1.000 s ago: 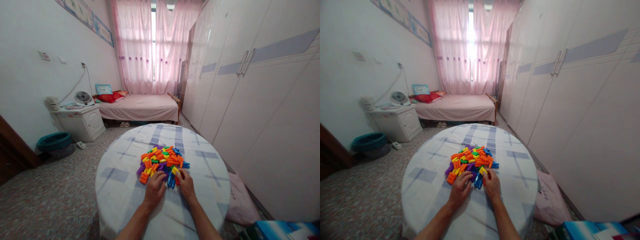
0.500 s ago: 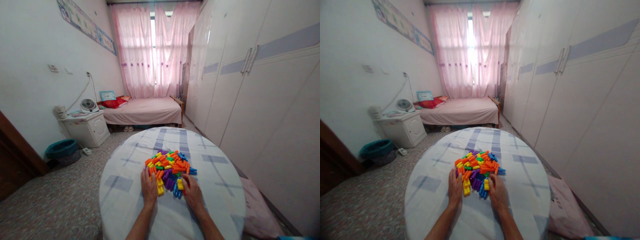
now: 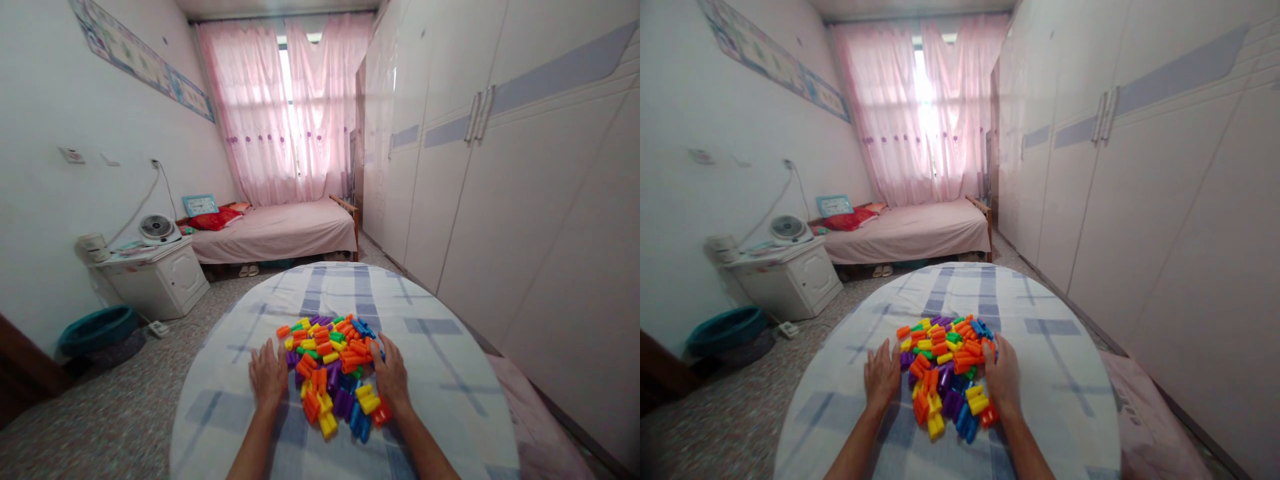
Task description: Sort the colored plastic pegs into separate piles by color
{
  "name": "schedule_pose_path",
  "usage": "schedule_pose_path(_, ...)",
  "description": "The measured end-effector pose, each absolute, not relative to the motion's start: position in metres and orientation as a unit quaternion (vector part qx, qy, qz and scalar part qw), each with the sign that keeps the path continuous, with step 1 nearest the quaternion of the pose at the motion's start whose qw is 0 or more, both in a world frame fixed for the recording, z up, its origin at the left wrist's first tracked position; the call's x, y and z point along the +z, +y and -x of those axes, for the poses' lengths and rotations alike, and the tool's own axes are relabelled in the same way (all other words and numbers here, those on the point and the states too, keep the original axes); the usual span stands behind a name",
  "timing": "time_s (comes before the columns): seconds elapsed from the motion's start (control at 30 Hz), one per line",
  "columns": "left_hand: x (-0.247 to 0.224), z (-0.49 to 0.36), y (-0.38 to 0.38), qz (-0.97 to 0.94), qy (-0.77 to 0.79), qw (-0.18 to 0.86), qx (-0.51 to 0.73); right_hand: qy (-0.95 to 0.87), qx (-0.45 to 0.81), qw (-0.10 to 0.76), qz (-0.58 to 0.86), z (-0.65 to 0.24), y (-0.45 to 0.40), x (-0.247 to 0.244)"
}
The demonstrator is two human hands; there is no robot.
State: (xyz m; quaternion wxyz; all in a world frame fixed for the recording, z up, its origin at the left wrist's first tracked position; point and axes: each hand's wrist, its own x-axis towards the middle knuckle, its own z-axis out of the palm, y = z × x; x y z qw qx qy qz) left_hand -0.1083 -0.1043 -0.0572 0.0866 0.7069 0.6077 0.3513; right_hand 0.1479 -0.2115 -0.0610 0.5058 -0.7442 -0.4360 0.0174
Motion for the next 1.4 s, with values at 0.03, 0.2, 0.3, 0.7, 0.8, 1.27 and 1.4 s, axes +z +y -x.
schedule_pose_path(0.03, -0.061, 0.107, -0.1, -0.725, 0.595, 0.101, 0.331, -0.44, 0.019, 0.501, 0.745, -0.146, -0.204, -0.063)
schedule_pose_path(0.2, -0.067, 0.072, -0.099, -0.723, 0.517, 0.259, 0.378, -0.45, 0.028, 0.487, 0.748, -0.132, -0.184, -0.069)
schedule_pose_path(0.3, -0.054, 0.052, -0.105, -0.658, 0.492, 0.35, 0.449, -0.456, 0.064, 0.498, 0.735, -0.126, -0.183, -0.065)
schedule_pose_path(0.7, 0.006, -0.012, -0.147, -0.717, 0.316, 0.415, 0.462, -0.4, 0.224, 0.635, 0.622, -0.124, -0.186, -0.058)
schedule_pose_path(0.8, 0.019, -0.018, -0.164, -0.758, 0.27, 0.437, 0.403, -0.379, 0.257, 0.654, 0.602, -0.127, -0.19, -0.057)
schedule_pose_path(1.27, -0.062, 0.108, -0.191, -0.9, 0.316, 0.1, 0.285, -0.453, 0.267, 0.556, 0.643, -0.153, -0.244, -0.042)
schedule_pose_path(1.4, -0.072, 0.11, -0.192, -0.912, 0.306, 0.115, 0.249, -0.611, 0.211, 0.42, 0.637, -0.143, -0.279, -0.068)
